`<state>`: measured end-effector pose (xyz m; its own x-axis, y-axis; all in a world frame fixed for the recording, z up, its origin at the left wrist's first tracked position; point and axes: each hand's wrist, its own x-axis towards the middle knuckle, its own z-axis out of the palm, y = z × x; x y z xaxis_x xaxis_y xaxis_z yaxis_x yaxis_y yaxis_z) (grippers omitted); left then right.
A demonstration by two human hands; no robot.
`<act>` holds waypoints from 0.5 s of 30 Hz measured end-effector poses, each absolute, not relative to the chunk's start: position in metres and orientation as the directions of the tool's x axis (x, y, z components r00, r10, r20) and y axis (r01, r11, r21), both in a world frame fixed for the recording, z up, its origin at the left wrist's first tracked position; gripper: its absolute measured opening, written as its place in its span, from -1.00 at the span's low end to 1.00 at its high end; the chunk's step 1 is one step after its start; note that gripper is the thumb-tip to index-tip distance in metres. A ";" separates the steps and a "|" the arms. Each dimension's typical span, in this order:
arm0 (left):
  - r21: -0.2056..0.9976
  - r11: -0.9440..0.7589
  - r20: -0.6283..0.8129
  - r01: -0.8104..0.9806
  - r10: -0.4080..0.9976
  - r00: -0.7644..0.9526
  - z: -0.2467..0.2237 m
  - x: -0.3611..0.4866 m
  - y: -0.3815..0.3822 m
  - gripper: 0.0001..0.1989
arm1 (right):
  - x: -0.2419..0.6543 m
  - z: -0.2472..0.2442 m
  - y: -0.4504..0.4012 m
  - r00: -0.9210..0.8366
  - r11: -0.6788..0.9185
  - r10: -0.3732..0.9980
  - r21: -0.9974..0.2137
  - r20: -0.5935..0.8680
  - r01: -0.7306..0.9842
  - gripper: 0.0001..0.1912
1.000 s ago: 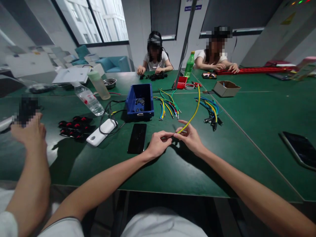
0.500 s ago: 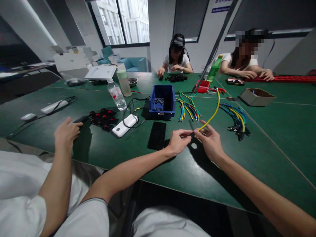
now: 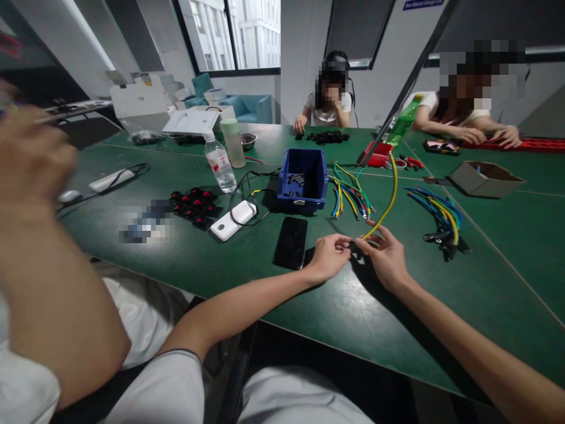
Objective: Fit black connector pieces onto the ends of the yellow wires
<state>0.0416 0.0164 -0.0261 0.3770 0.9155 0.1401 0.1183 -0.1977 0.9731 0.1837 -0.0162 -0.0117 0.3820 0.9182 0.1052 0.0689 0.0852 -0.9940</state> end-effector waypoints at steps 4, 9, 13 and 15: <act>0.959 -0.251 0.177 0.133 0.893 0.413 -0.024 0.041 0.014 -0.73 | 0.191 -0.011 -0.017 0.351 0.055 0.933 -0.995 0.080 0.082 -0.20; 0.940 -0.315 0.222 0.134 0.859 0.462 -0.019 0.041 0.009 -0.76 | 0.203 -0.010 -0.019 0.322 0.032 0.945 -0.994 0.063 0.100 -0.21; 0.916 -0.362 0.235 0.172 0.832 0.502 -0.015 0.042 0.008 -0.75 | 0.206 -0.008 -0.022 0.311 0.032 0.948 -0.989 0.076 0.145 -0.24; 0.900 -0.389 0.239 0.199 0.819 0.521 -0.012 0.041 0.007 -0.75 | 0.207 -0.005 -0.024 0.306 0.018 0.950 -0.987 0.067 0.161 -0.23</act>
<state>0.0410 0.0071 -0.0120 0.5215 0.8193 0.2385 0.1991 -0.3886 0.8996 0.2068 -0.0238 -0.0053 0.3057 0.9497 0.0675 0.1611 0.0183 -0.9868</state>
